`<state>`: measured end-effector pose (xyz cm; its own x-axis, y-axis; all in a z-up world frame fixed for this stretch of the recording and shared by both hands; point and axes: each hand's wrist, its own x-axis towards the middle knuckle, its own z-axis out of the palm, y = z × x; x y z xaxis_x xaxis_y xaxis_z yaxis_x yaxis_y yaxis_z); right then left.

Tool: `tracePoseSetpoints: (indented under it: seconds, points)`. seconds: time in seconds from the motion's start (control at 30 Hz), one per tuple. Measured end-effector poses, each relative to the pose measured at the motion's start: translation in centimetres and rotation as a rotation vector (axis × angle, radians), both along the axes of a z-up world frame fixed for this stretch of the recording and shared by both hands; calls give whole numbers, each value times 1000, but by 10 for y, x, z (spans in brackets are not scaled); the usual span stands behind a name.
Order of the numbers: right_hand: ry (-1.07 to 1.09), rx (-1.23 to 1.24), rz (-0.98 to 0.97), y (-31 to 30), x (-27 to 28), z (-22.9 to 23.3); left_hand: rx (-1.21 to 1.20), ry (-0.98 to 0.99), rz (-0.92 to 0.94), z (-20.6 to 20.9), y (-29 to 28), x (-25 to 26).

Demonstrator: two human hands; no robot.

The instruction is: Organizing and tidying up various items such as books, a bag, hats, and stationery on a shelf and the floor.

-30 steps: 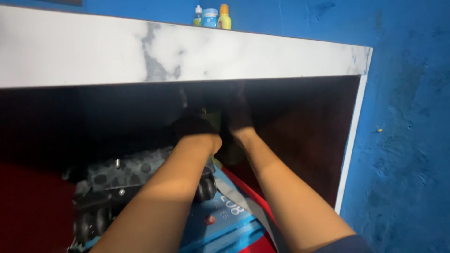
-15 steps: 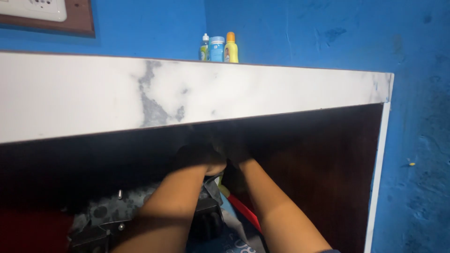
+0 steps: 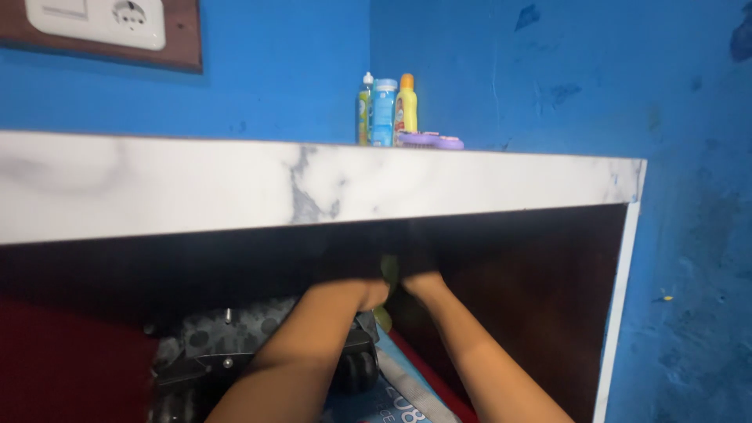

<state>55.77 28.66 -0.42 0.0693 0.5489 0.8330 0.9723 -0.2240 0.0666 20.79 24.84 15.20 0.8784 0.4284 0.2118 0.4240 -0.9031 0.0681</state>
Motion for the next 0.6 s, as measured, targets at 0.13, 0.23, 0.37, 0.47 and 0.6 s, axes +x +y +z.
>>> tracePoseSetpoints:
  seconds: [0.13,0.23,0.37,0.47,0.6]
  points:
    - [239,-75,-114,-42,-50,18,-29,-27,-47,-17,9,4]
    - [430,-32,-93,-46,-42,4,-63,-52,-102,-28,10,11]
    - [547,82,16,-51,-47,11,-111,-71,-111,-33,15,16]
    - [590,119,76,-50,-39,20,-126,-101,-111,-31,17,9]
    - [632,173,163,-29,-9,1,-98,-181,-136,-26,9,-3]
